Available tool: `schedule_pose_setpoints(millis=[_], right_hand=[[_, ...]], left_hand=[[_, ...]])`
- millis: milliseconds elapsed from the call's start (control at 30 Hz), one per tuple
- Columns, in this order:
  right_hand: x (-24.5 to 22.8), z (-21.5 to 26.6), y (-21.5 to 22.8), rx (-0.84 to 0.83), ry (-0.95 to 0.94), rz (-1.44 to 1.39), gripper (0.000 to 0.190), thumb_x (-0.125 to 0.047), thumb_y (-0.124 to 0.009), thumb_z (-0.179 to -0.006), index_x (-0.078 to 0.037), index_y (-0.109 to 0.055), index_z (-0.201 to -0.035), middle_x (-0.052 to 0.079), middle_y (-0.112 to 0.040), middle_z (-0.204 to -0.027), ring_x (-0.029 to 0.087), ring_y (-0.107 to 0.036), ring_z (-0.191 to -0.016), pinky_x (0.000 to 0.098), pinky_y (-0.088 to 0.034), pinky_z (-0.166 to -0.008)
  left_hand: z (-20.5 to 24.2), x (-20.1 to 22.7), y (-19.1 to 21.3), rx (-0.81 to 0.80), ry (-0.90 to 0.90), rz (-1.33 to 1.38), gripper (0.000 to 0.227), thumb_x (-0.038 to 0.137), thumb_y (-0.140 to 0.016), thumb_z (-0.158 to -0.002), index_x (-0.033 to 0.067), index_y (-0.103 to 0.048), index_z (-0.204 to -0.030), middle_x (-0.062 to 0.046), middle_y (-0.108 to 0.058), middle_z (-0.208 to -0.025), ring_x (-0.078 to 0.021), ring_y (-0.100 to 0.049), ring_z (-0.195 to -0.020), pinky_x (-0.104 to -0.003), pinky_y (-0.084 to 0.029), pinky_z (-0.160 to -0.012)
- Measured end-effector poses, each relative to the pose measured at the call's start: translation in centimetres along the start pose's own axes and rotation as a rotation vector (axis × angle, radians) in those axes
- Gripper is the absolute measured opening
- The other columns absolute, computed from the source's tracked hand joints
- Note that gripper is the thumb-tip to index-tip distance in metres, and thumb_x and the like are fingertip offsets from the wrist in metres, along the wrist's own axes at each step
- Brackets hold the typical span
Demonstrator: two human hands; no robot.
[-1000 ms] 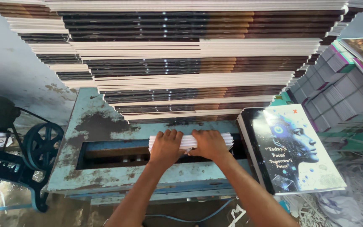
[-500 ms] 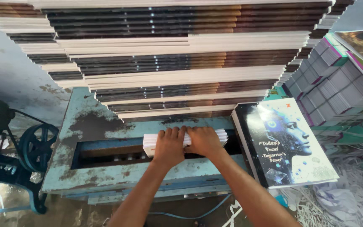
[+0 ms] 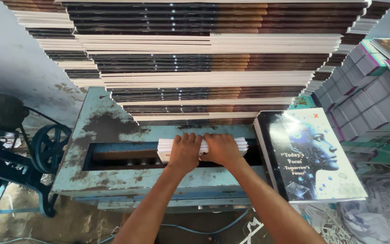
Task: The person repeatedly picks up stacks of books from a large pile, places them into a binding machine, and then removes the processed stacks to place them on a separate pile. The task involves handling books and operating a machine.
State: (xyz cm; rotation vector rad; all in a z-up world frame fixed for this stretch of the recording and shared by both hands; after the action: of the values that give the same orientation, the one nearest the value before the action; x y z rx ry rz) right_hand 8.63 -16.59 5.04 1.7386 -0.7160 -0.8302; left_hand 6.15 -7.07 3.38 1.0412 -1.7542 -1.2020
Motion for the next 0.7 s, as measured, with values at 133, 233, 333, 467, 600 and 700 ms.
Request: schedule_pose_setpoints(millis=[133, 233, 333, 467, 600, 700], right_hand=[[-0.15, -0.07, 0.20, 0.008, 0.000, 0.009, 0.055, -0.044, -0.093, -0.053, -0.007, -0.064, -0.082, 0.014, -0.073, -0.075, 0.036, -0.072, -0.071, 0.0479, -0.056, -0.067], [-0.14, -0.04, 0.20, 0.000, -0.005, -0.002, 0.055, -0.045, -0.093, -0.053, -0.007, -0.064, -0.082, 0.014, -0.073, -0.075, 0.035, -0.072, -0.071, 0.0473, -0.056, -0.067], [-0.08, -0.02, 0.10, -0.014, -0.016, 0.007, 0.053, -0.042, -0.093, -0.054, -0.008, -0.064, -0.082, 0.013, -0.073, -0.075, 0.034, -0.072, -0.071, 0.0464, -0.057, -0.066], [-0.07, -0.10, 0.01, -0.030, -0.028, 0.004, 0.055, -0.043, -0.094, -0.054, -0.007, -0.063, -0.082, 0.011, -0.072, -0.073, 0.033, -0.072, -0.070, 0.0453, -0.056, -0.065], [-0.03, -0.02, 0.04, -0.026, -0.023, 0.005, 0.056, -0.044, -0.094, -0.054, -0.008, -0.063, -0.084, 0.011, -0.072, -0.074, 0.033, -0.072, -0.070, 0.0450, -0.056, -0.066], [-0.04, -0.05, 0.00, -0.032, -0.025, 0.013, 0.056, -0.044, -0.094, -0.054, -0.007, -0.064, -0.084, 0.012, -0.073, -0.075, 0.033, -0.072, -0.071, 0.0453, -0.056, -0.067]], left_hand=[[-0.10, -0.17, -0.27, -0.032, 0.021, 0.004, 0.054, 0.016, -0.085, -0.064, 0.0087, -0.059, -0.110, -0.010, -0.063, -0.104, -0.0316, -0.060, -0.104, -0.047, -0.044, -0.086], [-0.02, -0.11, -0.16, -0.019, 0.015, 0.002, 0.053, 0.016, -0.085, -0.064, 0.0091, -0.059, -0.110, -0.010, -0.063, -0.104, -0.0313, -0.060, -0.103, -0.047, -0.044, -0.087], [0.01, -0.06, -0.11, -0.022, 0.015, -0.007, 0.054, 0.014, -0.085, -0.066, 0.0088, -0.059, -0.113, -0.010, -0.063, -0.105, -0.0313, -0.060, -0.104, -0.046, -0.044, -0.088], [-0.06, -0.15, -0.37, -0.095, 0.031, 0.001, 0.055, 0.014, -0.086, -0.067, 0.0075, -0.058, -0.115, -0.010, -0.062, -0.107, -0.0312, -0.059, -0.106, -0.046, -0.044, -0.089], [-0.05, -0.10, -0.27, -0.094, 0.036, 0.001, 0.056, 0.014, -0.086, -0.068, 0.0079, -0.058, -0.116, -0.010, -0.062, -0.109, -0.0313, -0.059, -0.108, -0.046, -0.044, -0.091], [-0.05, -0.12, -0.32, -0.092, 0.036, -0.004, 0.057, 0.014, -0.086, -0.068, 0.0075, -0.058, -0.117, -0.010, -0.062, -0.109, -0.0314, -0.059, -0.108, -0.047, -0.043, -0.092]])
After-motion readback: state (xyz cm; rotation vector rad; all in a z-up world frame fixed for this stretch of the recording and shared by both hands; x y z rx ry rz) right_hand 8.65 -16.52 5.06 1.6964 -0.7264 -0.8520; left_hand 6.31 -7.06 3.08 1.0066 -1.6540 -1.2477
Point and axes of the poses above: each hand's wrist, its own z-axis away from the middle knuckle, its own y-axis out of the back of the hand, x = y × z, the point moved 8 cm from there along -z, towards the middle knuckle
